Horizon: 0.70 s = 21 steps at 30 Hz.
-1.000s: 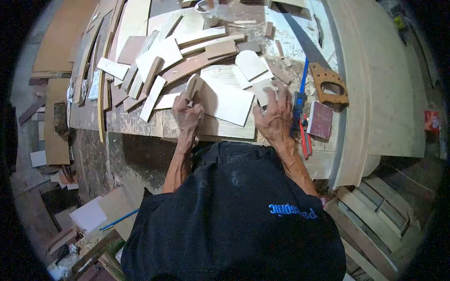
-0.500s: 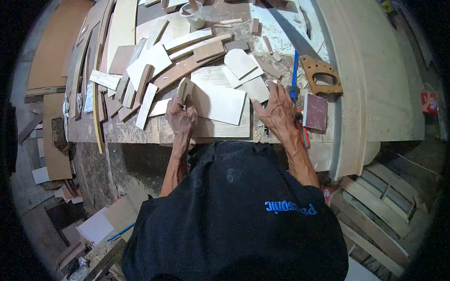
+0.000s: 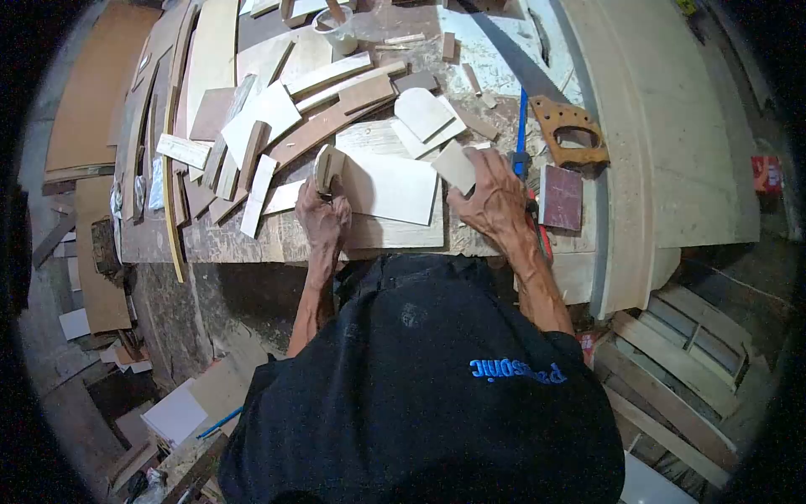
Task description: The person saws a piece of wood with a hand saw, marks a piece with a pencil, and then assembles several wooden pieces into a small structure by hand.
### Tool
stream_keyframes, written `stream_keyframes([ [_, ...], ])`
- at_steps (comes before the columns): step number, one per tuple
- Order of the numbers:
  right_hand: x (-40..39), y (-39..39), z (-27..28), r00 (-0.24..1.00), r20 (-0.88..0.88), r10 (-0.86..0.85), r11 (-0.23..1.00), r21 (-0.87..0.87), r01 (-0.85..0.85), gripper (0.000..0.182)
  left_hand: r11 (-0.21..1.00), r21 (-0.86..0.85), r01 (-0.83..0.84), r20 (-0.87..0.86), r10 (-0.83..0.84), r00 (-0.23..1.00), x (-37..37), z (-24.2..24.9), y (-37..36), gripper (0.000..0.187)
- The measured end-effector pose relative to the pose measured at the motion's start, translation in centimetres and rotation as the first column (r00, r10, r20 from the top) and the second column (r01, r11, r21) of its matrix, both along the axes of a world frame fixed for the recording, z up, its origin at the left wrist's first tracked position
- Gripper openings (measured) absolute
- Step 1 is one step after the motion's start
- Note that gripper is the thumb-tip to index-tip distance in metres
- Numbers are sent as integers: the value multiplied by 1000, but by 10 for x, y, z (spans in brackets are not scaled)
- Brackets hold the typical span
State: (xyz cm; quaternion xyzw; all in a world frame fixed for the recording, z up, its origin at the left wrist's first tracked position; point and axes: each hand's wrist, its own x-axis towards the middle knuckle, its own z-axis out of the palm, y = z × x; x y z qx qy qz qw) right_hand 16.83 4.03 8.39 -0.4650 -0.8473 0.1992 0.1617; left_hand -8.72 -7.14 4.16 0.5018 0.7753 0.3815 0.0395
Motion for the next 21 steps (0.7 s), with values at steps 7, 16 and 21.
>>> stream_keyframes([
  [7,-13,-3,3,982,-149,114,992,63,-105,51,1000,-9,-19,159,20,987,-1,-8,-2,31],
  [16,-25,-10,3,899,-435,47,966,-211,-152,53,997,75,10,122,-19,992,-3,-8,-2,29],
  [21,-51,-9,-9,432,-776,-459,548,-630,-550,58,999,44,-9,130,4,991,-2,-9,-2,31],
])
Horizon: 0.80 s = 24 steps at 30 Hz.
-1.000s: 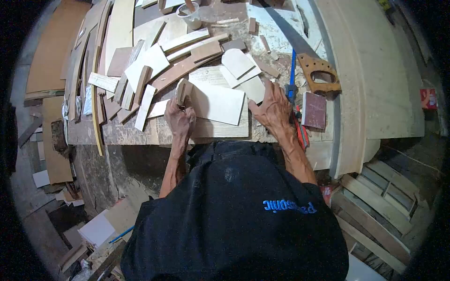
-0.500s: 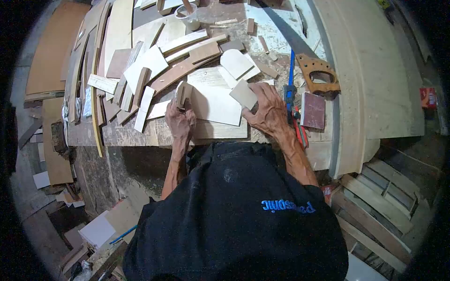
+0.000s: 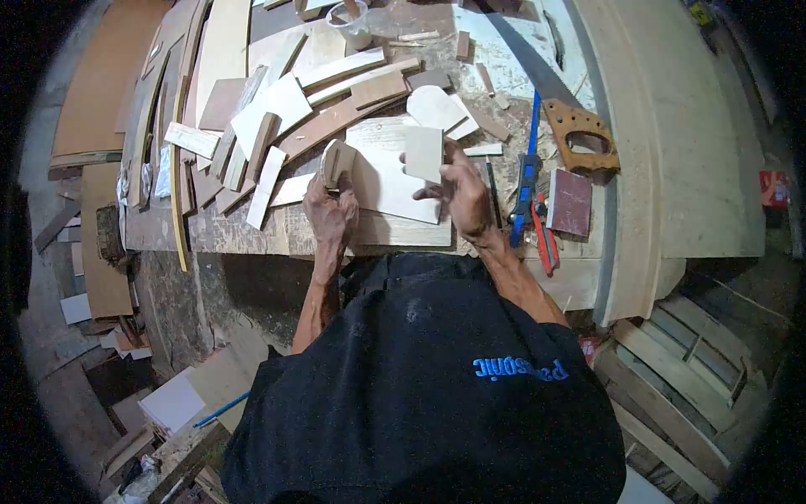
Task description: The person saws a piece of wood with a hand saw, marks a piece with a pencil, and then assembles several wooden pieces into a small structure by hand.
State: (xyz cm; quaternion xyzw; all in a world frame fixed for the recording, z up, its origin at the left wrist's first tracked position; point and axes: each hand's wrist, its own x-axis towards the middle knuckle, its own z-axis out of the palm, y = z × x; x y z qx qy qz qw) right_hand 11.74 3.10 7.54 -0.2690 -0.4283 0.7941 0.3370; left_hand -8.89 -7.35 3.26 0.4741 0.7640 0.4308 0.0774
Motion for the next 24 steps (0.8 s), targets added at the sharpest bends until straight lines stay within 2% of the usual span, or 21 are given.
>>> stream_keyframes([
  [3,-15,0,2,978,-210,-14,973,-228,-35,53,999,-36,5,-25,-6,1000,1,7,0,31],
  [4,-19,1,1,991,-135,-13,979,-201,-14,51,999,-43,2,-18,-3,1000,2,9,0,31],
  [7,-33,7,-3,995,89,-42,993,-107,52,46,999,-54,-1,10,2,1000,2,13,0,31],
  [8,-33,10,-8,968,250,-11,999,-46,24,45,999,-53,-1,23,2,1000,2,15,0,32],
  [10,-40,10,-9,894,433,-113,987,156,50,38,998,-54,-15,65,18,998,1,13,1,34],
  [13,-50,15,-24,905,365,-218,907,419,49,29,995,-100,-5,106,16,994,0,13,1,41],
  [16,-58,19,-27,834,425,-351,762,648,-10,25,997,-75,-5,116,13,993,0,11,1,45],
  [17,-62,20,-32,823,428,-373,747,665,-7,24,998,-67,7,123,1,992,-3,6,1,49],
  [20,-74,18,-21,854,348,-385,712,701,36,23,999,-49,23,174,-14,985,-4,0,1,45],
  [24,-83,18,-30,864,383,-327,717,696,-38,25,998,-40,55,131,-50,990,-3,7,2,40],
])
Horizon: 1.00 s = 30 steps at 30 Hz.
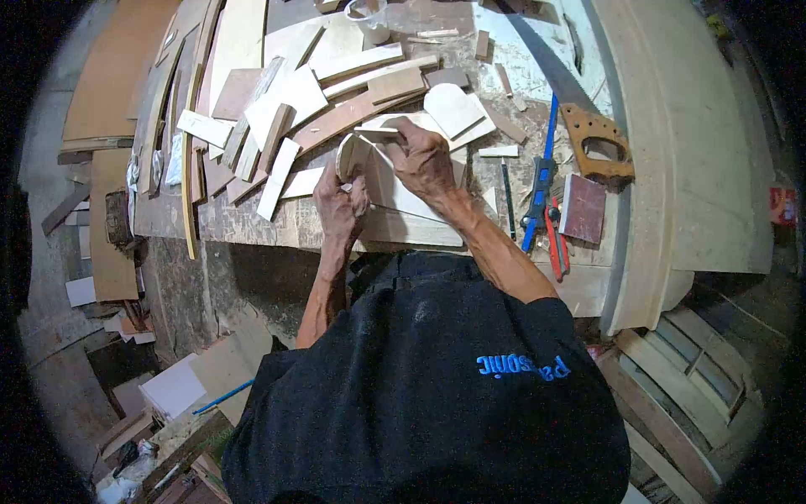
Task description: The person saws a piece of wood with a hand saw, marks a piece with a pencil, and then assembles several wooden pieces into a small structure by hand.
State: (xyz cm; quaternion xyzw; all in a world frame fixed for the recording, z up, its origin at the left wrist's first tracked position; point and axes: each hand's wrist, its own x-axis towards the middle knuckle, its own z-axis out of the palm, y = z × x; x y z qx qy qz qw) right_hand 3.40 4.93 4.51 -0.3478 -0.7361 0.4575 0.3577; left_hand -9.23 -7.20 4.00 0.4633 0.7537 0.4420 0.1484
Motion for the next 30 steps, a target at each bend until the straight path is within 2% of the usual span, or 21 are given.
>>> stream_keyframes([
  [2,1,-2,0,1000,29,12,999,48,-14,24,1000,22,5,16,-5,1000,-2,-4,0,39],
  [8,5,1,7,996,74,58,988,140,-68,24,994,73,86,90,-92,992,-7,-1,1,49],
  [11,5,1,8,994,79,78,988,130,-88,23,993,71,92,147,-102,984,-7,-1,5,55],
  [14,6,1,7,992,96,76,988,125,-87,24,988,71,136,81,-142,987,-10,0,6,56],
  [17,5,1,7,994,90,67,985,154,-81,24,986,105,130,139,-144,980,-12,-11,6,55],
  [20,4,0,10,998,37,55,998,37,-56,24,975,150,167,66,-178,982,-15,-19,8,51],
  [22,2,2,6,999,49,23,999,44,-25,23,992,22,121,321,-122,939,-17,-20,5,48],
  [24,1,1,4,999,48,12,998,62,-15,23,992,-8,125,340,-115,933,-18,-25,2,44],
  [27,1,1,8,999,36,35,991,125,-40,22,985,38,169,123,-172,977,-20,-33,4,41],
  [28,1,1,8,998,40,48,987,154,-53,21,985,10,170,119,-170,978,-20,-31,3,40],
  [30,0,2,9,997,46,68,979,191,-76,20,987,-66,146,228,-127,965,-18,-22,3,40],
])
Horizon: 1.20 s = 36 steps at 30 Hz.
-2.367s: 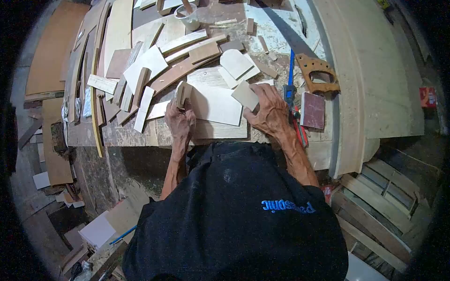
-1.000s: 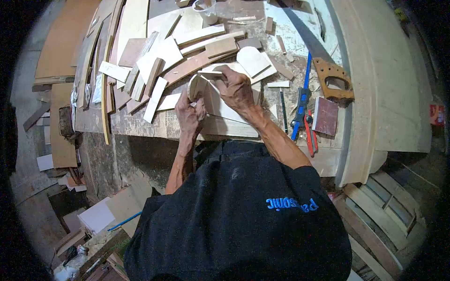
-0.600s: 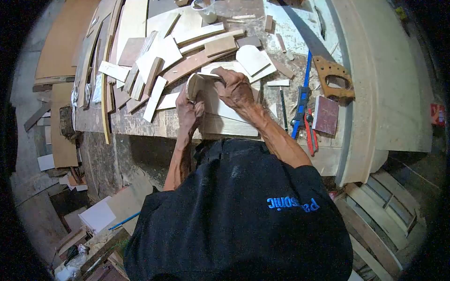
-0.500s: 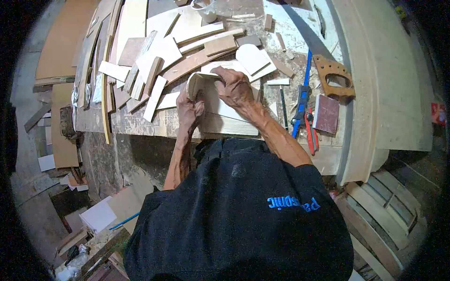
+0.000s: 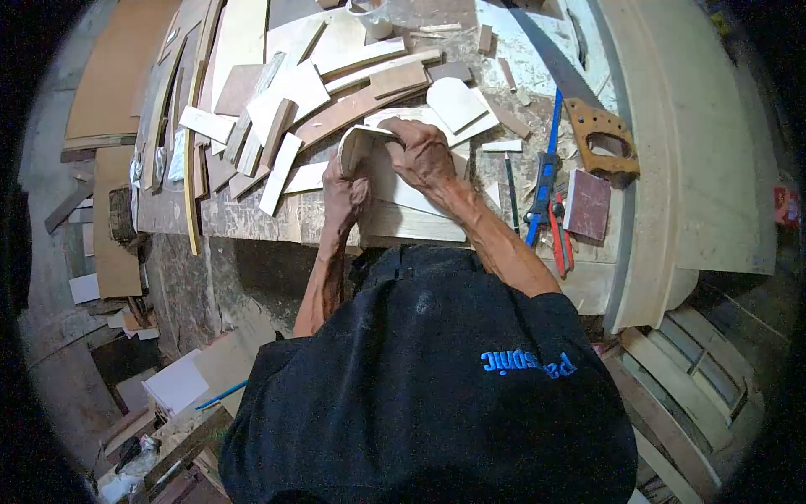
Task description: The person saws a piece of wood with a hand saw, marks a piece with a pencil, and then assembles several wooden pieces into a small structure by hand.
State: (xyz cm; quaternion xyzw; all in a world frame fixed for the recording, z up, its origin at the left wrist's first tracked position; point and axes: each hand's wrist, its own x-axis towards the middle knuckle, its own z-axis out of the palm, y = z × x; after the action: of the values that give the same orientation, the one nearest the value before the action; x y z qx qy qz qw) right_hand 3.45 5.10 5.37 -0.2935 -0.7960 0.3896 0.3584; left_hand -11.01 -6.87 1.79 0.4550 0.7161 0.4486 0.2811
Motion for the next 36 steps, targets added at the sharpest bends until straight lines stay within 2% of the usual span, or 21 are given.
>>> stream_keyframes([
  [2,0,2,1,1000,2,16,1000,19,-16,19,990,-135,-44,207,72,976,7,24,3,42],
  [3,0,3,1,998,41,37,999,21,-38,21,1000,-5,-21,56,22,998,7,21,4,43],
  [5,2,6,3,989,119,83,996,25,-86,26,969,235,81,-261,-17,965,6,14,6,45],
  [8,2,9,5,983,142,116,993,13,-119,26,974,215,73,-187,-32,982,6,15,6,47],
  [12,2,9,5,990,88,112,993,18,-114,23,957,283,59,-144,-19,989,9,13,8,50],
  [13,3,10,8,987,72,145,989,-51,-141,22,958,280,57,-138,-18,990,9,14,9,50],
  [16,5,8,10,990,106,-89,984,-146,104,21,972,229,54,-110,-30,994,10,21,10,50],
  [18,12,6,23,989,18,-144,920,-366,140,25,980,196,36,-92,-18,996,12,21,7,51],
  [20,19,8,32,988,6,-157,795,-593,130,27,982,189,10,-85,6,996,13,18,9,50],
  [21,21,6,29,985,-55,-164,770,-632,93,29,986,166,-4,-66,15,998,12,15,9,50],
  [24,22,-2,21,963,-191,-189,680,-733,-12,34,987,157,-23,-53,32,998,11,11,8,51],
  [27,21,-17,24,955,-245,-168,557,-823,-113,43,964,264,14,-151,27,988,12,12,7,57],
  [30,18,-28,26,937,-276,-213,451,-879,-156,43,942,325,87,-274,6,962,10,9,12,65],
  [32,16,-31,25,931,-291,-222,441,-881,-170,44,941,311,136,-320,-31,947,6,10,11,70],
  [36,13,-39,26,940,-246,-236,398,-907,-138,45,957,267,115,-263,-43,964,5,12,10,79],
])
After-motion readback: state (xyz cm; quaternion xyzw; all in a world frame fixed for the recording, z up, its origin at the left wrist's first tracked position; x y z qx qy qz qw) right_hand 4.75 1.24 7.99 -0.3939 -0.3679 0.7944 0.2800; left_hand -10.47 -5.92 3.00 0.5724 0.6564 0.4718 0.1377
